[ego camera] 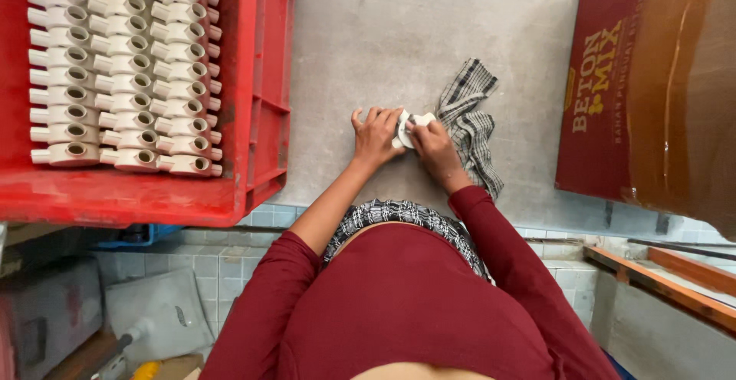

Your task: The person wipes white PVC cross fittings with a cloth by hand and places them into a red plastic crate.

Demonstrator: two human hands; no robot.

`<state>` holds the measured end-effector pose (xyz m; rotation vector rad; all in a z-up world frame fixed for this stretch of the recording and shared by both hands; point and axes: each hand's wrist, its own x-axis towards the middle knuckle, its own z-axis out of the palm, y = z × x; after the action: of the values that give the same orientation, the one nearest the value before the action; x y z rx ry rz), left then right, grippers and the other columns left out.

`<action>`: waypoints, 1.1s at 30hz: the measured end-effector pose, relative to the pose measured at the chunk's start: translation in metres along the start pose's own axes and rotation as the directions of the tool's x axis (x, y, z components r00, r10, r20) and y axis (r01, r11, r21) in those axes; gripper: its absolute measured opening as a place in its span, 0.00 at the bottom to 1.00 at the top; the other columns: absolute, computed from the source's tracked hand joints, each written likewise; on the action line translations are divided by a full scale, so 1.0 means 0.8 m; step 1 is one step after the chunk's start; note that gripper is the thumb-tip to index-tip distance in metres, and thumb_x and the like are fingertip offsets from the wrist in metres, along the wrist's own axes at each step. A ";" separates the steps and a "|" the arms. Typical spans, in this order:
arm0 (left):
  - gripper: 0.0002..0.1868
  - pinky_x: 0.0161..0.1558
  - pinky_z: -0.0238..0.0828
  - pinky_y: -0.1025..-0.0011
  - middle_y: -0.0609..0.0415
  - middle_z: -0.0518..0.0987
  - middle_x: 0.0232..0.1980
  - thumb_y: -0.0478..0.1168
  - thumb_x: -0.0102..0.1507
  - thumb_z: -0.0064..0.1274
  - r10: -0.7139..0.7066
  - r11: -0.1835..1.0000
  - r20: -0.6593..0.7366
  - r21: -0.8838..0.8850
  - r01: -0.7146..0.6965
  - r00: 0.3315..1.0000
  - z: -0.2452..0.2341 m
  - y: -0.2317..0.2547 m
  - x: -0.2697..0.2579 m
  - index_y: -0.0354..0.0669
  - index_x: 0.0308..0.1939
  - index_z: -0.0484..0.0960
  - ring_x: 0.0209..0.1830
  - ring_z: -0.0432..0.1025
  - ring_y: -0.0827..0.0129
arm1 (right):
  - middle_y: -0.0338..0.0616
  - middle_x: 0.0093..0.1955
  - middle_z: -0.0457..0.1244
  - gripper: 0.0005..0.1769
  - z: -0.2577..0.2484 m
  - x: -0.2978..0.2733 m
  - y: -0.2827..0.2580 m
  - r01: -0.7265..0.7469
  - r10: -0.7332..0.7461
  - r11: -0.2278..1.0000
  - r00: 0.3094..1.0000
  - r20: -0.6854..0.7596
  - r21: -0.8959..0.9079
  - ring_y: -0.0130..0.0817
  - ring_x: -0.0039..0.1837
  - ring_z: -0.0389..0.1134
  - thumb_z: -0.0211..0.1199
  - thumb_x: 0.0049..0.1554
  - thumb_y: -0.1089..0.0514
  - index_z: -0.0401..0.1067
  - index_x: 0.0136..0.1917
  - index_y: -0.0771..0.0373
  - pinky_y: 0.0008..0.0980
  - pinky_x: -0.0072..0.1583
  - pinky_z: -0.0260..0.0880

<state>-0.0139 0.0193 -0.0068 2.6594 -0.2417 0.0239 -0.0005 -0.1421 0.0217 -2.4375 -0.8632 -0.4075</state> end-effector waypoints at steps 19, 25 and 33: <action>0.46 0.58 0.41 0.44 0.59 0.75 0.50 0.55 0.36 0.67 0.035 0.999 -0.035 0.025 -0.034 0.999 0.009 -0.003 0.001 0.50 0.57 0.70 0.53 0.63 0.68 | 0.44 0.32 0.51 0.03 -0.045 -0.041 0.009 -0.182 0.177 0.979 0.982 0.065 0.094 0.47 0.37 0.61 0.58 0.54 0.58 0.65 0.43 0.56 0.38 0.41 0.64; 0.45 0.59 0.41 0.45 0.59 0.75 0.49 0.55 0.37 0.66 -0.009 1.000 -0.026 0.015 0.010 1.000 0.003 -0.004 0.005 0.50 0.57 0.71 0.53 0.64 0.68 | 0.39 0.32 0.52 0.05 -0.031 -0.045 0.006 -0.231 0.229 0.972 0.972 0.045 0.033 0.41 0.38 0.62 0.60 0.53 0.57 0.65 0.43 0.52 0.34 0.43 0.65; 0.46 0.59 0.40 0.47 0.60 0.75 0.49 0.55 0.36 0.65 -0.007 0.998 -0.006 0.059 0.007 1.000 0.010 -0.006 0.004 0.52 0.58 0.70 0.52 0.64 0.69 | 0.41 0.35 0.54 0.10 -0.004 -0.024 0.051 -0.238 0.243 0.969 0.966 0.092 -0.066 0.43 0.40 0.63 0.61 0.51 0.57 0.63 0.46 0.51 0.37 0.44 0.67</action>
<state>-0.0100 0.0195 -0.0158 2.7183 -0.2331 0.0368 0.0113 -0.1807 0.0010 -2.5921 -0.5914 -0.2233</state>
